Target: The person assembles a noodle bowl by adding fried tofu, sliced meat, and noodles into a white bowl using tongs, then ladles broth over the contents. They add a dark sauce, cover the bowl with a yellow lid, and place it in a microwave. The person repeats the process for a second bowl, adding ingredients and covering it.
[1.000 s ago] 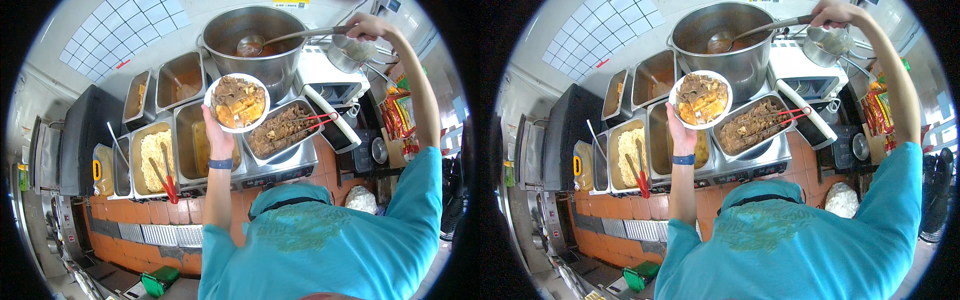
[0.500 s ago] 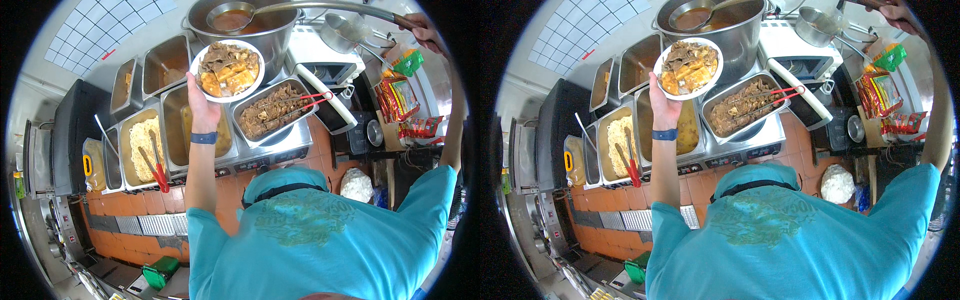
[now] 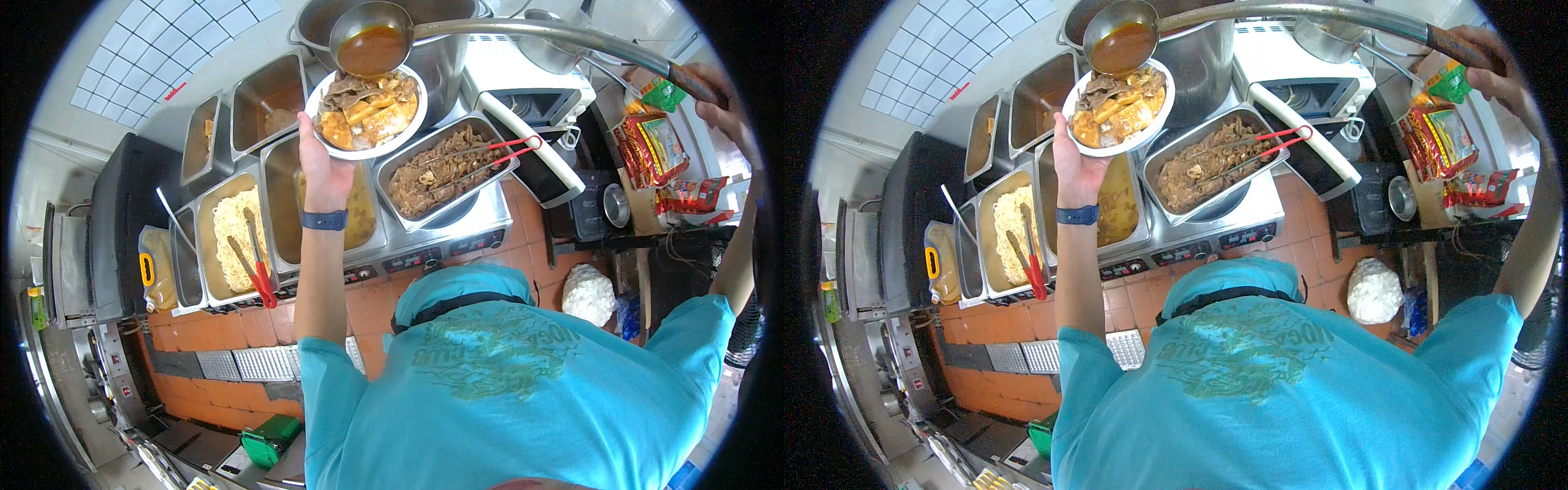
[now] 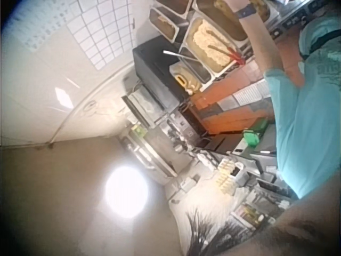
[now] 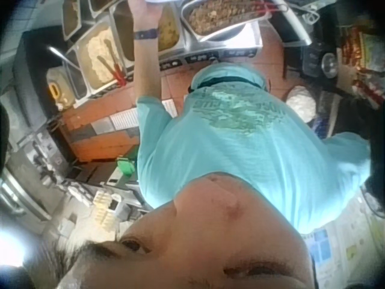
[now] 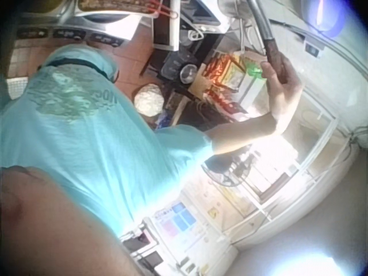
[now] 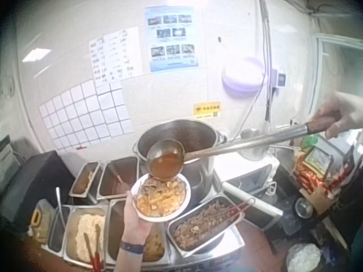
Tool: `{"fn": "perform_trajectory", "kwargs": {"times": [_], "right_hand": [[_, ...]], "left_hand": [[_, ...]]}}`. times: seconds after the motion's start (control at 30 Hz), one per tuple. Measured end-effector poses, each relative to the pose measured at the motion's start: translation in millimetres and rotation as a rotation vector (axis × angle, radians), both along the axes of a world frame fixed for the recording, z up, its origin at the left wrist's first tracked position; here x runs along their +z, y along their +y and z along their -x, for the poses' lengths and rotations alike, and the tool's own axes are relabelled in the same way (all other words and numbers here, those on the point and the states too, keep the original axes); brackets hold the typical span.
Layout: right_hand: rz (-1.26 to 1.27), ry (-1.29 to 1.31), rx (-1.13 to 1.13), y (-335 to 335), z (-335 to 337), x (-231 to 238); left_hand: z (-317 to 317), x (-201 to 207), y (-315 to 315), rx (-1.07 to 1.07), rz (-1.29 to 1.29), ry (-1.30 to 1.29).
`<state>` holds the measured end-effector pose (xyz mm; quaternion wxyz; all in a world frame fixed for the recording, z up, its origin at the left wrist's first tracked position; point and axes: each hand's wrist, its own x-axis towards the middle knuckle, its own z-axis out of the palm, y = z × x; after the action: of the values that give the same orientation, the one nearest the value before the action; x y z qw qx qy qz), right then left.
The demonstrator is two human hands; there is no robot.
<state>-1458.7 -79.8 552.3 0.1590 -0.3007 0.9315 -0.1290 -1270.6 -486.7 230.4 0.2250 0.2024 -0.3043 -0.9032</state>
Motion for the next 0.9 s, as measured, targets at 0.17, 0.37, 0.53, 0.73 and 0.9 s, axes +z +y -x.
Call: {"fn": "perform_trajectory", "kwargs": {"times": [0.17, 0.37, 0.53, 0.73, 0.9], "right_hand": [[-0.153, 0.347, -0.075, 35, 5, -37], [-0.124, 0.362, 0.012, 79, 22, -49], [-0.012, 0.330, 0.042, 93, 29, -65], [0.068, 0.429, -0.029, 85, 35, -74], [0.104, 0.136, -0.087, 52, 52, -55]], "left_hand": [[5, -3, -2, -0.012, 0.045, -0.048], [10, -6, -1, -0.013, 0.001, -0.016], [10, -5, 1, -0.017, 0.014, -0.018], [11, -9, 1, -0.002, -0.002, -0.013], [14, -15, 3, 0.043, -0.016, -0.009]]}}
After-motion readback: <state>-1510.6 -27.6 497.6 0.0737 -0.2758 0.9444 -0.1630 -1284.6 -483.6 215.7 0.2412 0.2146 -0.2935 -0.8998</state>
